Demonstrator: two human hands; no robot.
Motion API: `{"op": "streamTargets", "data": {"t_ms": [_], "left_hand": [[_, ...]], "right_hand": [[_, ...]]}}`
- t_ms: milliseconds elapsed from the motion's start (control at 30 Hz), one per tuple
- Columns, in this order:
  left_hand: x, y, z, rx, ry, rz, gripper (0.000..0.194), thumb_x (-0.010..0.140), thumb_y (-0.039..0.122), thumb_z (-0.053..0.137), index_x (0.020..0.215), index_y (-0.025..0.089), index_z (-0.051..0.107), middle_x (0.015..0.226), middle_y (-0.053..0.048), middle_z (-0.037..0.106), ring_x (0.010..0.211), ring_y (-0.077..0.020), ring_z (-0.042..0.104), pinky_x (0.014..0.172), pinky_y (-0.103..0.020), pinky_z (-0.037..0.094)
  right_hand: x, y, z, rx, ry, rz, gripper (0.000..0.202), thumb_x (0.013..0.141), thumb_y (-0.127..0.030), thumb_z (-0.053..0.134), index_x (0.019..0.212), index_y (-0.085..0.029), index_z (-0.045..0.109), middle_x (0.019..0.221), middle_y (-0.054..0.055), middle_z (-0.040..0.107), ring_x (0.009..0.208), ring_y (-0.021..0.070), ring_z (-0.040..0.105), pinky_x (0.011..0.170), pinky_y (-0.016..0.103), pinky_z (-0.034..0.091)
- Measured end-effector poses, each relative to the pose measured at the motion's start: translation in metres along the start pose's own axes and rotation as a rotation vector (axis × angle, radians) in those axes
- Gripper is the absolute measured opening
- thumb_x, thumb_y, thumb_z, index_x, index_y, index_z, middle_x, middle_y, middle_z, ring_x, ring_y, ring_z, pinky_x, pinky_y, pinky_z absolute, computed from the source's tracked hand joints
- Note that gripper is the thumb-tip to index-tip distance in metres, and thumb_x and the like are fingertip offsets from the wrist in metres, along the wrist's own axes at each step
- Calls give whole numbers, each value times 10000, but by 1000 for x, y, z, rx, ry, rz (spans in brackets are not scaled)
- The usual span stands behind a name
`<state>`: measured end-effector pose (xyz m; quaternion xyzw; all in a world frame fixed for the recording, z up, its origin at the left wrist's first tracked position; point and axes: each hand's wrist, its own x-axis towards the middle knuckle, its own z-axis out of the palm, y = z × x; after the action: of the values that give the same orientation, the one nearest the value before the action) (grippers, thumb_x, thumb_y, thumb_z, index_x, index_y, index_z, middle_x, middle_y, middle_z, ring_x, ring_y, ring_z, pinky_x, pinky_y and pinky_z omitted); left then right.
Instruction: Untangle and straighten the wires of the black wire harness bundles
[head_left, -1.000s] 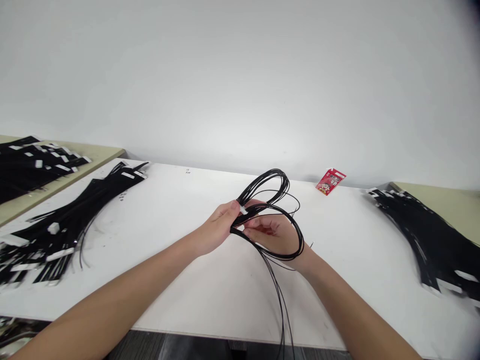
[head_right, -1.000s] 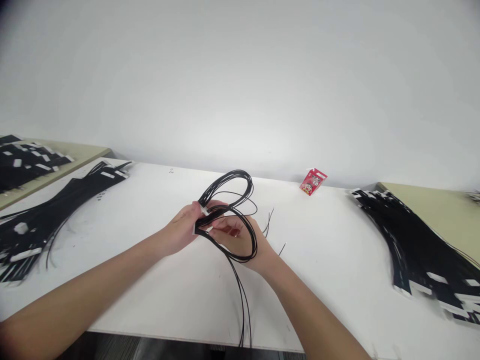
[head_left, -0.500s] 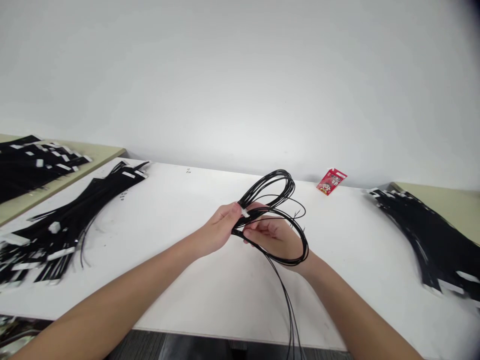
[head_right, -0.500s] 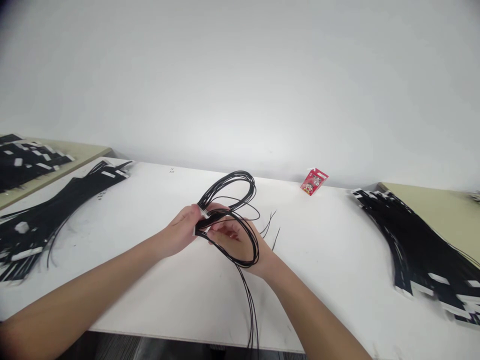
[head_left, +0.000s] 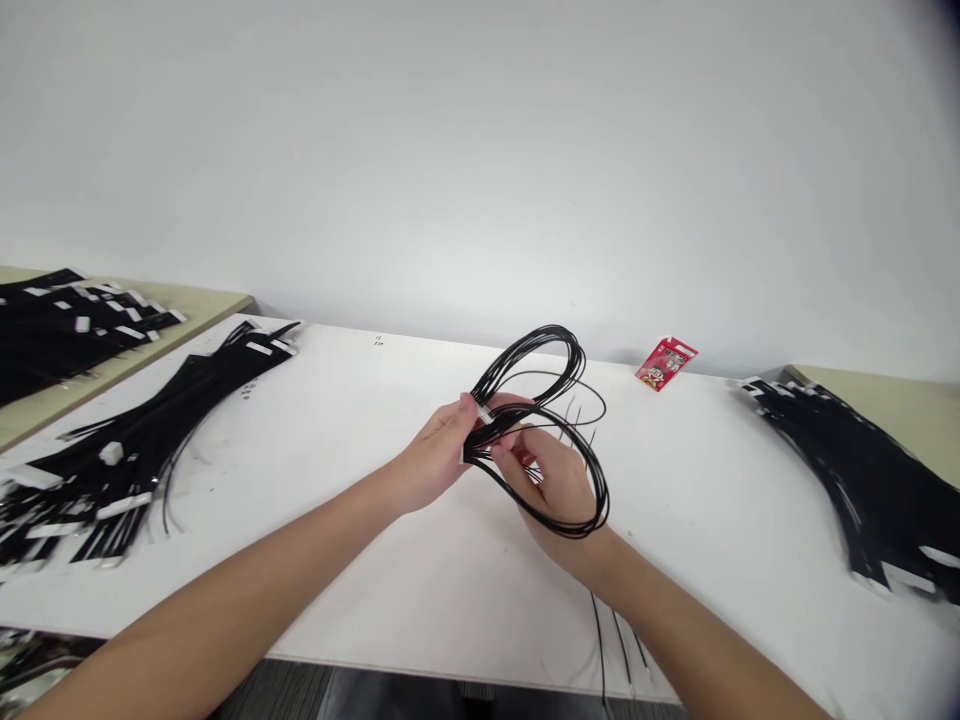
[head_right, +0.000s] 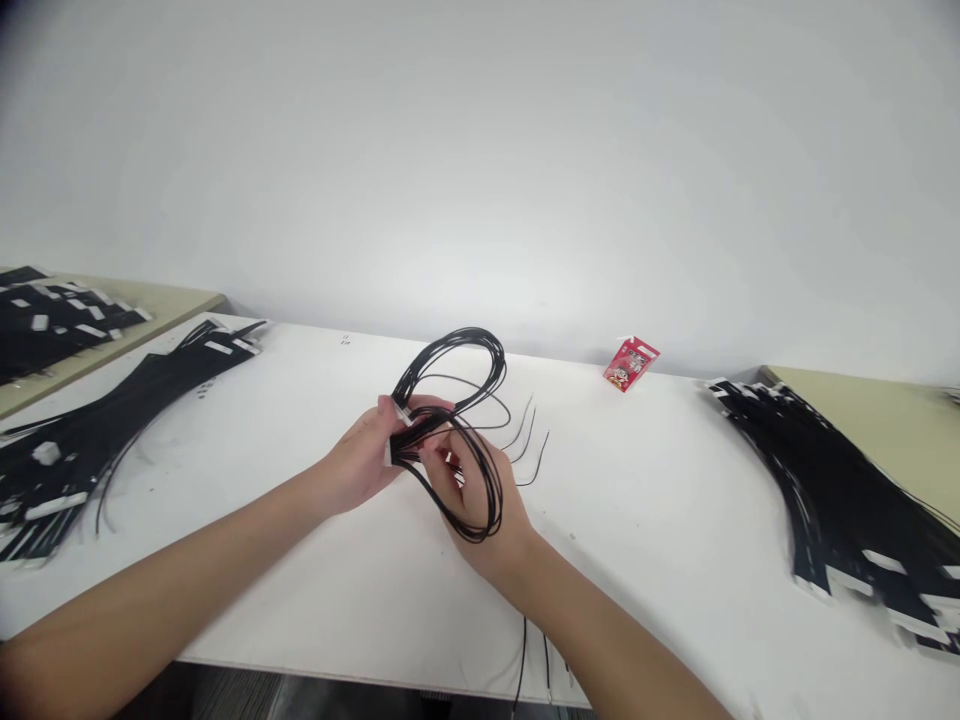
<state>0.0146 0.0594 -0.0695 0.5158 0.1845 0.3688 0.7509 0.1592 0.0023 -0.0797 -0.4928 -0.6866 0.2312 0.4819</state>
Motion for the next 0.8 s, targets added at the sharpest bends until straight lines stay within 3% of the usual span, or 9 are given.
{"op": "streamTargets", "data": {"t_ms": [133,400,800], "left_hand": [[0,-2,-1,-62,75,-38,549,825,655,470,1073,218,692,1009,-75,679,932,-212,629,917,-379,441],[0,2,3,-86,89,-65,555,780,658,537,1030,191,702,746,-17,611,791,-174,602,860,-356,452],[-1,1,6,8,135,-79,561,770,688,524,901,172,700,746,-51,587,904,-236,586,814,-354,453]], "right_hand": [[0,-3,-4,-62,35,69,145,926,-282,479,874,-203,589,823,36,641,706,149,553,612,254,431],[4,-2,-12,-23,-137,94,135,916,-281,498,829,-202,564,753,14,598,653,132,512,555,247,383],[8,-6,-20,-43,-249,15,189,946,-285,446,803,-194,530,725,11,563,628,126,496,581,259,378]]}}
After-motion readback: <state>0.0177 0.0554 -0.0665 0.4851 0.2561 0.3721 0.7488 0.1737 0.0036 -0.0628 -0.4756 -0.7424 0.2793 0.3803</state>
